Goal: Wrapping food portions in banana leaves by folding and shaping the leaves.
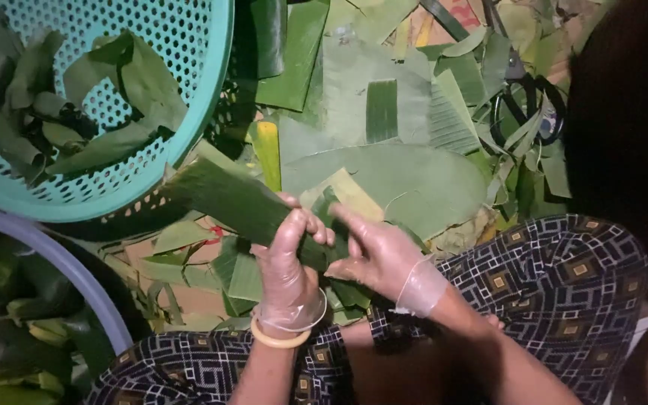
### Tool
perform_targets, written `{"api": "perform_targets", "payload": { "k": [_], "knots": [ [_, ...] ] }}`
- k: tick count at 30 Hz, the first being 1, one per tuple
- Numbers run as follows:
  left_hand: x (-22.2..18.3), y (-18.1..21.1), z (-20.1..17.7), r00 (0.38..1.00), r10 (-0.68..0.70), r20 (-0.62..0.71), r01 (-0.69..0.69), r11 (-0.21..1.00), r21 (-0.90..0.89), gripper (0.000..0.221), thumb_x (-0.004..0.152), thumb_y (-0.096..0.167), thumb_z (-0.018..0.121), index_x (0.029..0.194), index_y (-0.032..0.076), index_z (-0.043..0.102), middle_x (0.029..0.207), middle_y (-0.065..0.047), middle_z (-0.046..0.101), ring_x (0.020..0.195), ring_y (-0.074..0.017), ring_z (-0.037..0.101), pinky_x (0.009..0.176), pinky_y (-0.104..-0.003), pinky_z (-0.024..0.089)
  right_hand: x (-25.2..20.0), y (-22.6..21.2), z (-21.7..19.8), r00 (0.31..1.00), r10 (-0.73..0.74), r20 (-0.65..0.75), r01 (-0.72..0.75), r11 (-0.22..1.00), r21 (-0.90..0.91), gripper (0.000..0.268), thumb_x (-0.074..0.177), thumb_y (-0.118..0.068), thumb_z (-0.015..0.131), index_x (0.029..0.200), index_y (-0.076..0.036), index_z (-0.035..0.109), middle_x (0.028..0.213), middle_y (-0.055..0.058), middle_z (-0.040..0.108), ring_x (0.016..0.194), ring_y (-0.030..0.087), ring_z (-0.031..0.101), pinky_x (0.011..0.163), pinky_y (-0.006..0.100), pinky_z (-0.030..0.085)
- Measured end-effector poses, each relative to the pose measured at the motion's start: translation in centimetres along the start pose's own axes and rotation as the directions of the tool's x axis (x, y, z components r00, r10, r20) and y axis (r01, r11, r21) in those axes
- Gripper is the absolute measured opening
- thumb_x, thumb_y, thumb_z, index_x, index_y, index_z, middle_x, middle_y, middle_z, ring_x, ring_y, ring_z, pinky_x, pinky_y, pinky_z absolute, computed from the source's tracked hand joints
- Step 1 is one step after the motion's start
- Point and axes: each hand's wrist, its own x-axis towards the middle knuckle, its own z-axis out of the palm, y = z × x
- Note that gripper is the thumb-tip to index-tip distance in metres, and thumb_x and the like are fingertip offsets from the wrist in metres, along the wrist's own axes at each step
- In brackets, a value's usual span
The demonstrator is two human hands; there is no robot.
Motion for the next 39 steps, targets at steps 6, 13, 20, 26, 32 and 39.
{"api": "perform_targets", "payload": {
  "k": [6,13,20,26,32,39],
  "knots": [
    [0.0,-0.2,-0.5,0.993,-0.071,0.099,0.075,0.996,-0.039,0.025,0.089,0.003,0.065,0.113,0.004,0.057,0.065,-0.009,0.054,0.055,-0.0196,0.055,0.054,-0.040,0.054,0.2,0.8,0.3,0.909,0.171,0.379,-0.358,0.785,0.506,0.048,0.092,-0.008,0.071,0.139,-0.009,0.062,0.065,0.010,0.070,0.043,0.014,0.062,0.045,0.023,0.057],
    [1.2,-0.2,-2.5,0.968,-0.173,0.182,0.216,0.944,-0.250,0.021,0.099,0.020,0.057,0.119,0.022,0.053,0.077,0.001,0.047,0.065,-0.0148,0.047,0.064,-0.038,0.050,0.1,0.5,0.7,0.944,0.166,0.285,-0.324,0.631,0.705,0.047,0.088,0.001,0.071,0.133,0.002,0.058,0.078,0.018,0.070,0.062,0.019,0.070,0.052,0.025,0.061],
    [-0.4,0.9,1.0,0.985,0.144,0.098,-0.158,0.977,0.145,0.016,0.097,0.027,0.063,0.101,0.011,0.059,0.080,-0.009,0.066,0.088,-0.0246,0.068,0.101,-0.052,0.047,-0.5,2.0,1.6,0.994,0.072,0.080,-0.107,0.701,0.705,0.034,0.093,-0.020,0.068,0.120,0.000,0.063,0.095,0.020,0.071,0.078,0.024,0.072,0.072,0.037,0.066],
    [-0.9,1.6,1.9,0.922,0.275,0.273,-0.361,0.866,0.345,0.027,0.097,0.040,0.060,0.086,0.016,0.056,0.106,-0.013,0.068,0.120,-0.0281,0.058,0.125,-0.057,0.018,-1.0,-1.3,0.0,0.997,0.072,-0.029,-0.014,0.534,0.846,0.050,0.090,-0.017,0.070,0.136,-0.002,0.057,0.107,0.021,0.072,0.080,0.019,0.068,0.078,0.039,0.065],
    [-2.4,1.7,0.1,0.891,0.169,0.421,-0.313,0.901,0.301,0.039,0.091,0.041,0.071,0.112,0.014,0.053,0.127,-0.004,0.055,0.125,-0.0222,0.045,0.126,-0.051,0.021,-2.8,-3.0,-1.4,0.981,0.159,0.116,-0.169,0.381,0.909,0.066,0.079,-0.008,0.075,0.143,-0.003,0.057,0.093,0.018,0.073,0.067,0.017,0.067,0.056,0.025,0.056],
    [-9.5,2.7,3.0,0.977,-0.185,0.109,0.181,0.983,0.042,0.135,0.066,0.050,0.088,0.159,0.023,-0.006,0.134,-0.016,0.051,0.113,-0.0291,0.059,0.101,-0.050,0.045,-5.9,-4.4,1.3,0.985,0.105,-0.140,0.047,0.609,0.792,0.061,0.081,-0.006,0.073,0.139,-0.012,0.056,0.126,0.017,0.074,0.094,0.024,0.078,0.083,0.029,0.069]
  ]
}}
